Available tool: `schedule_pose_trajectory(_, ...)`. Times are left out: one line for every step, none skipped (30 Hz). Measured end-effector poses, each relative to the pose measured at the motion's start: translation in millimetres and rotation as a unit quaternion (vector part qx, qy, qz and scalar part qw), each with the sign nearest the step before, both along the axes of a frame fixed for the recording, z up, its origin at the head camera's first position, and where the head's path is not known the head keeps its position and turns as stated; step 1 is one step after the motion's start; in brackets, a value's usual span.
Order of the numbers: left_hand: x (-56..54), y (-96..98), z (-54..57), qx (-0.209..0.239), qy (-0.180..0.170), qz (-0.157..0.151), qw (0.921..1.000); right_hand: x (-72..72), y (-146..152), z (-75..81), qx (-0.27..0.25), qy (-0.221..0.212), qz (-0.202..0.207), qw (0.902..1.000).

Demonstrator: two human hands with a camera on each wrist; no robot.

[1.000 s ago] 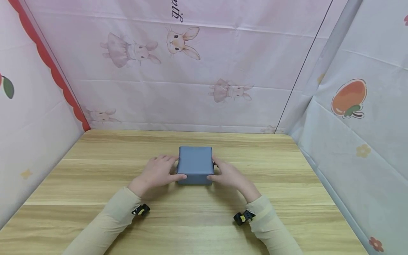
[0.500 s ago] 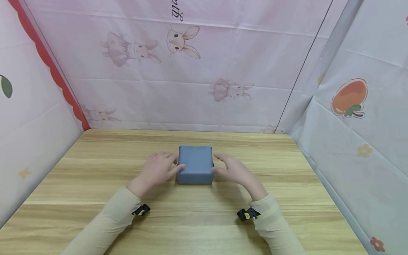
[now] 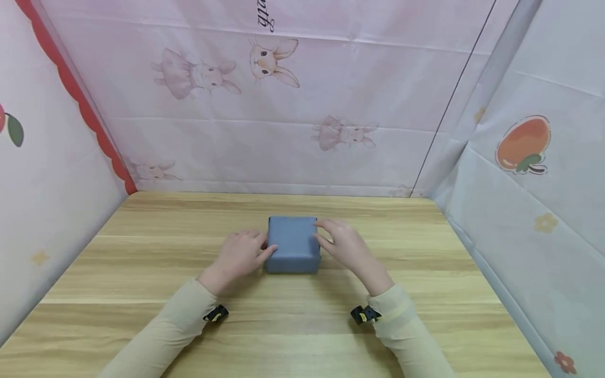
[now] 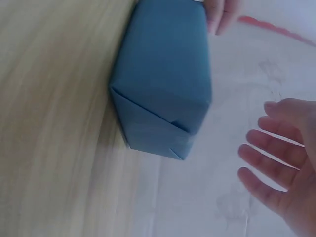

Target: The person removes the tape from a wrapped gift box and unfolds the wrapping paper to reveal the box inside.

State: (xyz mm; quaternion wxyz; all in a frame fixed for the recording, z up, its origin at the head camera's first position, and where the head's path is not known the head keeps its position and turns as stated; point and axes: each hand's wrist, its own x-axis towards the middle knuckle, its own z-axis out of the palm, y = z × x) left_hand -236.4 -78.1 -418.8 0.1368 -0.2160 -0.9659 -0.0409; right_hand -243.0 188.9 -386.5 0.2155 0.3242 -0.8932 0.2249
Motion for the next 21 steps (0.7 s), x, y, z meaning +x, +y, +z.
schedule_pose_trajectory(0.3,-0.3,0.4,0.001,0.001,0.000,1.0000,-2.0,-3.0,-0.9,0.006,0.030,0.007,0.9995)
schedule_pose_trajectory(0.6,-0.1,0.9,0.001,0.000,0.000,1.0000,-3.6,-5.6,-1.5,0.013,0.059,0.014,0.9981)
schedule_pose_trajectory(0.9,0.0,1.5,0.001,0.000,0.001,1.0000,-5.5,-8.6,-1.9,0.020,0.086,0.021,0.9959)
schedule_pose_trajectory(1.2,0.0,2.0,0.002,-0.001,0.002,1.0000,-7.5,-11.7,-2.1,0.030,0.110,0.030,0.9930)
schedule_pose_trajectory(1.4,0.0,2.5,0.003,-0.004,0.004,1.0000,-9.5,-14.7,-2.1,0.039,0.131,0.037,0.9900)
schedule_pose_trajectory(1.5,-0.2,3.0,0.003,-0.006,0.006,1.0000,-11.8,-17.8,-2.0,0.048,0.146,0.045,0.9871)
schedule_pose_trajectory(1.4,-0.4,3.3,0.002,-0.007,0.008,0.9999,-14.1,-20.5,-1.9,0.057,0.157,0.052,0.9846)
schedule_pose_trajectory(1.2,-0.6,3.5,0.001,-0.009,0.009,0.9999,-16.4,-22.8,-1.9,0.067,0.163,0.058,0.9827)
schedule_pose_trajectory(1.0,-0.9,3.6,0.001,-0.011,0.009,0.9999,-18.8,-24.9,-2.0,0.076,0.165,0.064,0.9813)
schedule_pose_trajectory(0.4,-1.3,3.3,0.001,-0.012,0.010,0.9999,-21.4,-27.0,-2.3,0.085,0.165,0.069,0.9801)
schedule_pose_trajectory(-0.2,-1.8,2.8,0.001,-0.014,0.010,0.9998,-23.9,-28.7,-2.8,0.094,0.165,0.072,0.9792)
schedule_pose_trajectory(-0.9,-2.3,2.1,0.000,-0.016,0.010,0.9998,-26.5,-30.3,-3.1,0.102,0.163,0.074,0.9784)
schedule_pose_trajectory(-1.6,-2.7,1.5,0.001,-0.019,0.011,0.9998,-29.1,-31.6,-3.5,0.110,0.162,0.075,0.9776)
schedule_pose_trajectory(-2.4,-3.1,0.9,0.001,-0.021,0.012,0.9997,-31.9,-32.8,-4.0,0.118,0.162,0.076,0.9768)
schedule_pose_trajectory(-3.3,-3.4,0.1,0.002,-0.024,0.012,0.9997,-34.7,-34.1,-4.3,0.125,0.162,0.076,0.9758)
schedule_pose_trajectory(-4.1,-3.6,-0.6,0.002,-0.027,0.011,0.9996,-37.4,-35.2,-4.6,0.132,0.162,0.075,0.9750)
schedule_pose_trajectory(-5.0,-3.9,-1.4,0.004,-0.030,0.010,0.9995,-40.3,-36.1,-4.9,0.138,0.161,0.073,0.9744)
schedule_pose_trajectory(-6.0,-4.0,-2.1,0.005,-0.032,0.010,0.9994,-43.4,-37.0,-5.5,0.146,0.162,0.070,0.9735)
schedule_pose_trajectory(-6.8,-4.2,-2.6,0.006,-0.036,0.009,0.9993,-46.6,-37.7,-6.2,0.153,0.161,0.067,0.9727)
schedule_pose_trajectory(-7.7,-4.3,-3.0,0.007,-0.037,0.008,0.9992,-49.7,-38.5,-6.7,0.161,0.160,0.063,0.9720)
schedule_pose_trajectory(-8.4,-4.4,-3.0,0.009,-0.039,0.006,0.9992,-52.6,-39.2,-7.3,0.167,0.157,0.060,0.9714)
